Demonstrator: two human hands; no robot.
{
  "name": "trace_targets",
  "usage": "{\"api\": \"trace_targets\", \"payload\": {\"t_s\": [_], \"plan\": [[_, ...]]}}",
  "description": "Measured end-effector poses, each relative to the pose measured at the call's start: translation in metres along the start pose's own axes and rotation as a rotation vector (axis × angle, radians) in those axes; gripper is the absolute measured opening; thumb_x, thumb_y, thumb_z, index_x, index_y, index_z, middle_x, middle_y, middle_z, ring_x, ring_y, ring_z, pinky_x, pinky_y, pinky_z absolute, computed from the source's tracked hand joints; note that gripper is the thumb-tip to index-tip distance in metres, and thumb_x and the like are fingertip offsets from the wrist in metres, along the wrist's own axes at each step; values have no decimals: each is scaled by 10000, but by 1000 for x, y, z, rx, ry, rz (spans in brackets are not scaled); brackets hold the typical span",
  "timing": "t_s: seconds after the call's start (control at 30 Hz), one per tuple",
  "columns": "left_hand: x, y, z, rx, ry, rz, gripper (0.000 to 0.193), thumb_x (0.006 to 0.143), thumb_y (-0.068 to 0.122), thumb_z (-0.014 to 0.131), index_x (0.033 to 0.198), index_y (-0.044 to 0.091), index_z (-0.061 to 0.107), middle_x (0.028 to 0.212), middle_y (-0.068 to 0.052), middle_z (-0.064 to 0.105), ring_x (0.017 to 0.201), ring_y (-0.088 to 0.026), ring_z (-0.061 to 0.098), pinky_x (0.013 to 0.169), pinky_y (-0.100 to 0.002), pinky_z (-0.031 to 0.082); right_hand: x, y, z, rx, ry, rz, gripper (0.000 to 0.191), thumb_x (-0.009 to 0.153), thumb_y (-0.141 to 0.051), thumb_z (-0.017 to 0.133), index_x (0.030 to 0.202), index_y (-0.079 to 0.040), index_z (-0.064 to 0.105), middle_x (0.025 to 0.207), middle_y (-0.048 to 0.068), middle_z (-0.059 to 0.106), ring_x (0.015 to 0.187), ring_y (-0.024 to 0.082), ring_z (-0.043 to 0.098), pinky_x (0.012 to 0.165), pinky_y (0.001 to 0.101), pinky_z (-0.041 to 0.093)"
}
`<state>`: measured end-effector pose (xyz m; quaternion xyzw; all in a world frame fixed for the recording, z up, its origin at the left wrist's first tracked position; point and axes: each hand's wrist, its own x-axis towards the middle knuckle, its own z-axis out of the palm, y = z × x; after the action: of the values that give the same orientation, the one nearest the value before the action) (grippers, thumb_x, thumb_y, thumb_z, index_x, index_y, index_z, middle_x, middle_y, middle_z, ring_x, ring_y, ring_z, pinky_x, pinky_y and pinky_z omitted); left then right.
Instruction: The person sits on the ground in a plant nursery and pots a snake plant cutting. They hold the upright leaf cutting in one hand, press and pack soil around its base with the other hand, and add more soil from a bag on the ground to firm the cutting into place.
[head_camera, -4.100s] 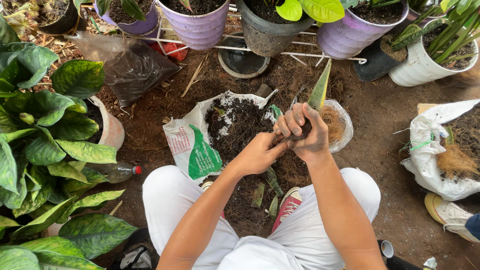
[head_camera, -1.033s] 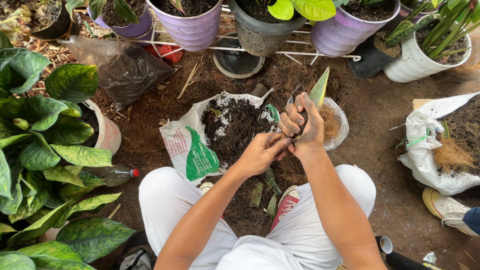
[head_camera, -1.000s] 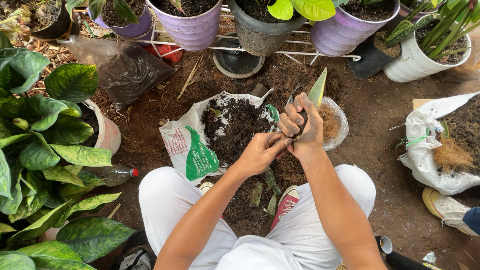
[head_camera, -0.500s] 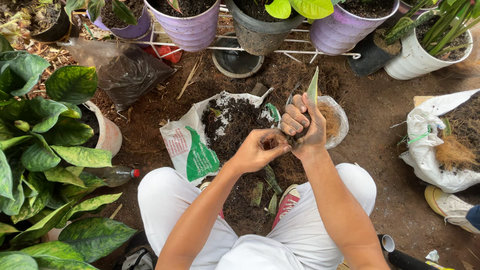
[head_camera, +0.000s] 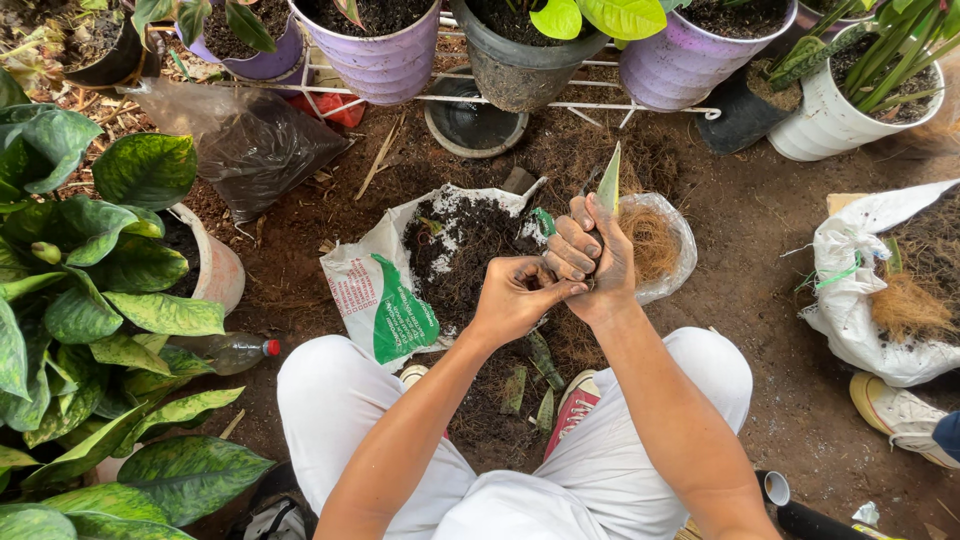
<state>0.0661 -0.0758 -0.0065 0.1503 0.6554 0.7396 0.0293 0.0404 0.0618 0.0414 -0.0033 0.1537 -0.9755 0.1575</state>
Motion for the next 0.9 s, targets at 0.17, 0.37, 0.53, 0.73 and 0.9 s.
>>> {"api": "trace_targets", "payload": {"t_s": [0.17,0.37,0.53,0.73,0.9], "plan": [[1,-8,2,63,69,-40,369,805,178,905,636,22,617,630,56,591,629,-2,470,509,-251,374,0,5,-1,-45,11,-15,326,1121,-256,521,839,-116,437,587,-46,346,441,60,326,384,202,348],[0,-12,-1,-2,75,-142,280,823,156,843,669,23,651,636,50,606,613,2,476,499,-247,370,0,9,-1,-109,43,-44,316,1115,-254,533,845,-118,438,587,-44,347,460,61,339,408,205,360],[-1,-16,-1,-22,92,-196,303,824,141,853,654,-3,648,636,43,615,610,-3,474,491,-252,362,-3,13,-3,-122,34,-45,301,1110,-253,533,856,-121,439,603,-43,355,485,65,346,438,216,378],[-5,-20,2,-54,117,-189,251,828,134,840,693,1,676,652,46,629,616,0,483,489,-254,379,-3,14,-6,-152,32,-61,296,1106,-267,525,859,-124,448,596,-37,361,474,73,349,427,223,378],[-6,-12,4,52,119,-84,273,826,145,842,669,12,662,632,32,635,611,-6,506,493,-249,393,-4,12,-10,-164,54,-78,308,1114,-281,563,874,-126,448,597,-47,357,463,71,341,411,222,359]]}}
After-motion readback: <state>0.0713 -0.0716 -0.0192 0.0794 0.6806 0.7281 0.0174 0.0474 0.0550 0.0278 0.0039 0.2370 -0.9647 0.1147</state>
